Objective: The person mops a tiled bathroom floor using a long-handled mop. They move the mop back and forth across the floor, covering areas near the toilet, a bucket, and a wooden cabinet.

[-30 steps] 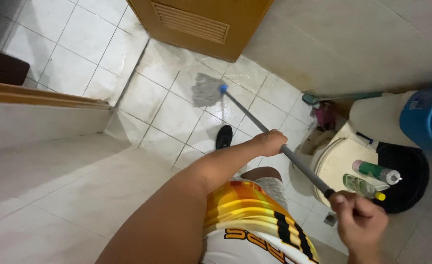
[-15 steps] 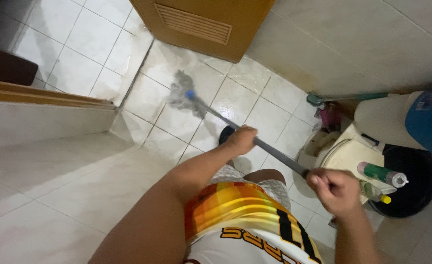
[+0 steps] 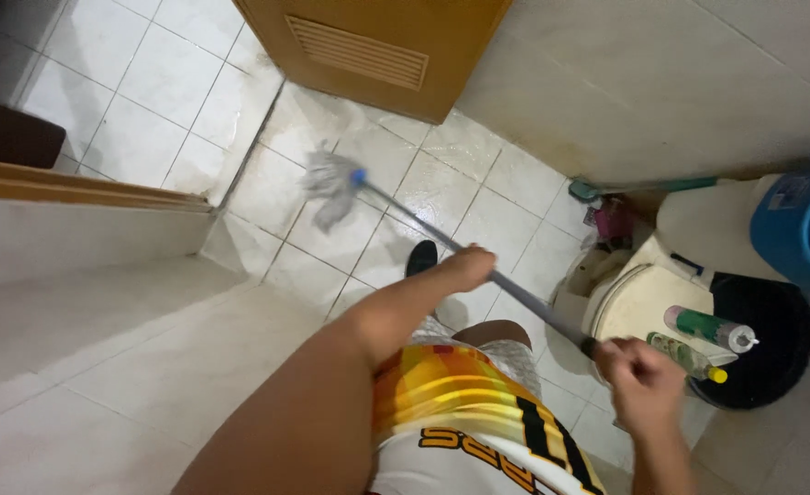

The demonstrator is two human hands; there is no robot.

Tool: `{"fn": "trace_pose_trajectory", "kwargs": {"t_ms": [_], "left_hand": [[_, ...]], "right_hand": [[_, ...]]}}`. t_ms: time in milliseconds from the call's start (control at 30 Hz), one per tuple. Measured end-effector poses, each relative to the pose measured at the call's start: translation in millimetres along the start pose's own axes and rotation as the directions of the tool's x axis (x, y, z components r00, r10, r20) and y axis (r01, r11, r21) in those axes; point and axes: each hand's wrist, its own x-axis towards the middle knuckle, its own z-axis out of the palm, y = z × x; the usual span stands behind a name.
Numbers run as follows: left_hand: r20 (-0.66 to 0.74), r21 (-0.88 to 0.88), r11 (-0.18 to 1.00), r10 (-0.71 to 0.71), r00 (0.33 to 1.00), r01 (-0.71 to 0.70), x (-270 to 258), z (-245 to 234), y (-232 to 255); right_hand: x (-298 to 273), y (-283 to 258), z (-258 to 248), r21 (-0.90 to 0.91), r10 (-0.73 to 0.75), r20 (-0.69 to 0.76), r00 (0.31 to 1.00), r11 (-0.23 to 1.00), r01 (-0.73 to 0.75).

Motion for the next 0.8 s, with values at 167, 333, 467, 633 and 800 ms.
{"fn": "trace_pose_trajectory", "kwargs": {"t_ms": [167, 333, 467, 633, 800], "left_hand": [[-0.009, -0.068, 0.995, 0.077, 0.997, -0.077, 36.6, -2.2, 44.8], [-0.114, -0.093, 0.988, 0.111, 0.987, -0.122, 39.7, -5.8, 47.3], [-0.078, -0.103, 0.993, 0.055, 0.995, -0.063, 30.2, -14.6, 50.7], [-0.226, -0.085, 0.991, 0.081, 0.971, -0.102, 10.6, -23.0, 38.9], [-0.025, -0.104, 0.984, -0.146, 0.989, 0.143, -23.3, -35.3, -0.8]], "right_hand": [[-36.5, -54.6, 10.2, 0.150, -0.066, -0.129, 0.989, 0.985, 0.085], [-30.7, -101.3, 53.4, -0.375, -0.269, -0.086, 0.959, 0.901, 0.219], [-12.4, -81.1, 34.2, -0.243, -0.419, 0.019, 0.908, 0.879, 0.411], [-0.4, -98.4, 23.8, 0.090, -0.200, 0.019, 0.980, 0.976, 0.197], [31.3, -90.1, 45.0, 0.204, -0.226, 0.104, 0.969, 0.958, 0.201]]}}
